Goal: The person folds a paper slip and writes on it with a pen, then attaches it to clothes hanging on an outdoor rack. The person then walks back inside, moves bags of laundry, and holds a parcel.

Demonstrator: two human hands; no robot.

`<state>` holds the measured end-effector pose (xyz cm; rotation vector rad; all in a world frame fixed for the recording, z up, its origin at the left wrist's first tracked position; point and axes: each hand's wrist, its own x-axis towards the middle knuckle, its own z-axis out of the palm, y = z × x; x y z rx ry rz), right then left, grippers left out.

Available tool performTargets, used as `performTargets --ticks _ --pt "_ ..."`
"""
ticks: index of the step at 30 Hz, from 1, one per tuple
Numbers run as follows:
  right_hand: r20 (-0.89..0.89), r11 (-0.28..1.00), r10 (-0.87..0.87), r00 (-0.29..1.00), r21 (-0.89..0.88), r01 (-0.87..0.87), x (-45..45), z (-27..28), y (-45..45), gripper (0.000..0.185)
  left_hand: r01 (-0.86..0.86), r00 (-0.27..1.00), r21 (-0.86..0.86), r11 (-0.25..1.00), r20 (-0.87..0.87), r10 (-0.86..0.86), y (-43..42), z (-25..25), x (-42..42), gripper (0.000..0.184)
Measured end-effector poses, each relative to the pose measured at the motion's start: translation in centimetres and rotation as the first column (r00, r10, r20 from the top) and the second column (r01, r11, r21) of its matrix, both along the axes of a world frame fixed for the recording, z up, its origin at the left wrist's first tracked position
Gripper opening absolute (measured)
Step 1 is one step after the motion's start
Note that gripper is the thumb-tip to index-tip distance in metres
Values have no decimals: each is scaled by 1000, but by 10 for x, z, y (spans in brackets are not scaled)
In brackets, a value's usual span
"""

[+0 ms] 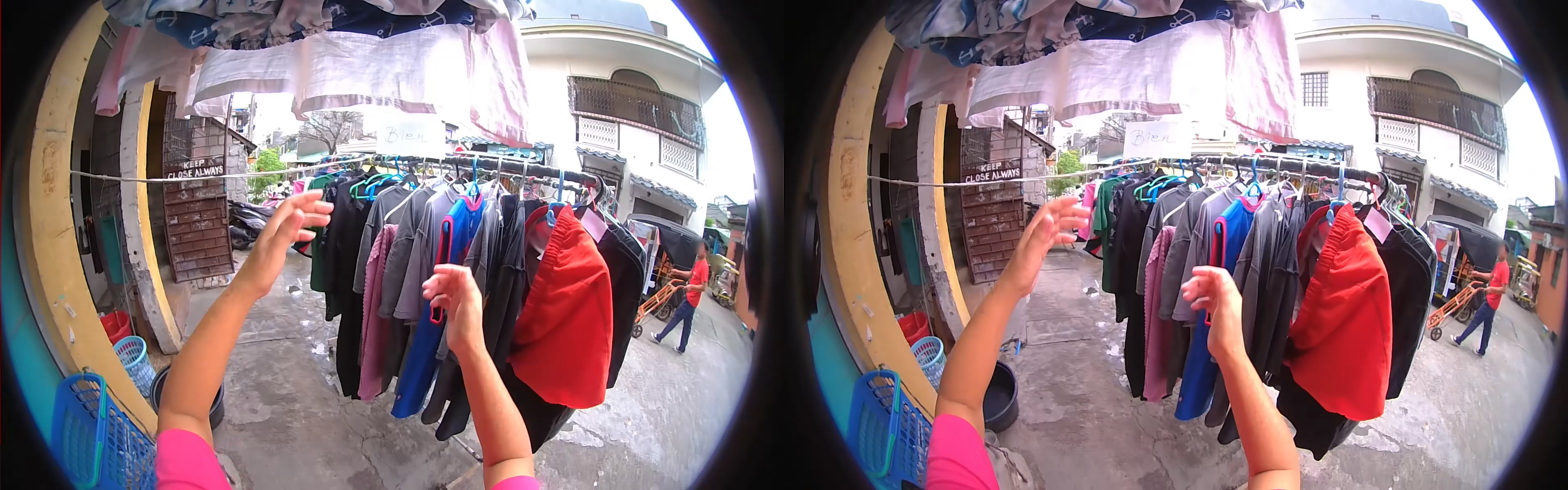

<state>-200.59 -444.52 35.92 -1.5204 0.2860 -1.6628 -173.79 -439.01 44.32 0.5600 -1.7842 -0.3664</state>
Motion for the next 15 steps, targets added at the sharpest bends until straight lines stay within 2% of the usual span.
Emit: performTargets --ticks 3,4,6,7,9,11,12,13,14,15 --pt "-274 962 -12 962 260 86 -7 -109 4 25 -39 999 207 978 37 32 3 -85 39 46" --pt "-338 920 44 940 381 94 -9 -153 6 25 -10 999 328 945 -33 22 0 -120 54 32" --pt "-412 768 159 897 622 150 -19 -246 20 25 18 977 588 809 -182 110 -2 -199 77 26" --pt "-412 651 208 887 735 189 -25 -299 35 25 -2 958 675 737 -210 195 -3 -244 88 25" --pt "-361 414 121 925 865 283 -43 -415 84 22 -76 915 808 585 -176 362 8 -335 105 26" --pt "-266 94 -79 961 957 273 -64 -534 164 15 -52 882 938 344 -118 455 30 -424 119 25" --pt "-291 -80 -163 943 956 281 -71 -563 216 11 -2 871 965 261 -127 475 45 -463 121 23" --pt "-419 -283 -150 896 886 367 -81 -604 269 11 34 870 983 179 -118 478 60 -498 122 23" --pt "-468 -464 -58 882 795 391 -97 -648 325 12 48 888 997 64 -72 453 72 -532 121 25" --pt "-495 -577 76 866 686 443 -127 -729 391 17 43 897 999 -22 -29 441 85 -556 116 25"
